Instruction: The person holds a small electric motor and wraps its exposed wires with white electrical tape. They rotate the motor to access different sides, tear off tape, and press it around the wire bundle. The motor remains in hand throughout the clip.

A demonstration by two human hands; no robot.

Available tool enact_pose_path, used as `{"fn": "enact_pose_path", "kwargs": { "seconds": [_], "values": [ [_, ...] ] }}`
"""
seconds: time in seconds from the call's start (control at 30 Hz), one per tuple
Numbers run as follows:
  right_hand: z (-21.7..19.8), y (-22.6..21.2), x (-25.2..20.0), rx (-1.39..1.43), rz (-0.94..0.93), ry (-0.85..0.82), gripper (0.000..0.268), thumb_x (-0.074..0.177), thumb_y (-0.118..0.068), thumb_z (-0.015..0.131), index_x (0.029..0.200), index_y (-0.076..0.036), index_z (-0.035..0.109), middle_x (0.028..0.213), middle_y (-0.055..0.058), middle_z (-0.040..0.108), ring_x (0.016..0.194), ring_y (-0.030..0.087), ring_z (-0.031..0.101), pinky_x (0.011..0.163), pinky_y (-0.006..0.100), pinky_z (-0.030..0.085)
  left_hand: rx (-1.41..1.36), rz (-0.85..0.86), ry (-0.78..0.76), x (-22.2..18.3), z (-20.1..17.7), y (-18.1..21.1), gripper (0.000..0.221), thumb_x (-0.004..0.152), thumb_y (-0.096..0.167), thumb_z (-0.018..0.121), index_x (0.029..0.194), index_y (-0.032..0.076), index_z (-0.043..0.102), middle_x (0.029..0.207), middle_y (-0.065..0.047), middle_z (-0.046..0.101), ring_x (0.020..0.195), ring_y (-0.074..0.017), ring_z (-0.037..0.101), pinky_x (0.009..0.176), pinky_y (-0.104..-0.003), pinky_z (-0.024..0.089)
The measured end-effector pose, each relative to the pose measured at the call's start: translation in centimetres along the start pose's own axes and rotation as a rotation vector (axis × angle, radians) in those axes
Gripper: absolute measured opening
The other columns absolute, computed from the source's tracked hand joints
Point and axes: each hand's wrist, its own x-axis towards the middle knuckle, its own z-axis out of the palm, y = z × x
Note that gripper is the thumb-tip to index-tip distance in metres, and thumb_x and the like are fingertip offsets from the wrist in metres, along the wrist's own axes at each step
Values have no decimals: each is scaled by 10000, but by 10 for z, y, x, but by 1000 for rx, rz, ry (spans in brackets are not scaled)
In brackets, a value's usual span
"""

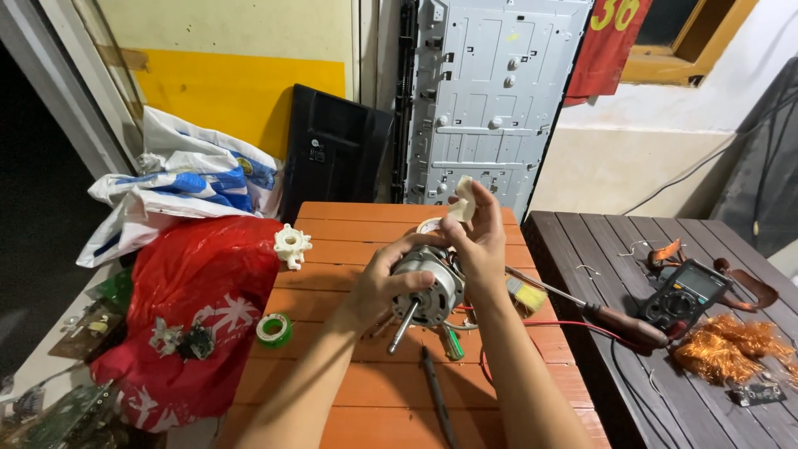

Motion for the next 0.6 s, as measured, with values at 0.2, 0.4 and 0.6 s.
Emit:
{"fn": "enact_pose_path", "kwargs": {
  "seconds": [0.2,0.4,0.6],
  "values": [
    [-7,-28,0,-145,-212,139,513,1004,-172,658,1452,-67,431,1337,122,522,1204,242,545,1066,408,438,224,323,203,5,8,1,665,754,383,852,1287,30,669,996,-205,680,897,-240,614,812,-417,547],
    [31,-42,-19,-153,-155,-37,685,927,-204,711,1511,-51,387,1458,205,456,1237,380,551,1063,562,459,743,711,589,9,-1,-15,692,710,282,886,1316,60,636,998,-133,644,871,-292,644,757,-393,533],
    [33,-57,-19,-83,51,-106,773,886,-139,702,1560,-75,329,1391,289,498,1215,449,564,1046,609,469,850,826,611,8,0,4,699,703,278,901,1296,19,637,957,-145,651,810,-281,634,686,-400,540]
  ]
}}
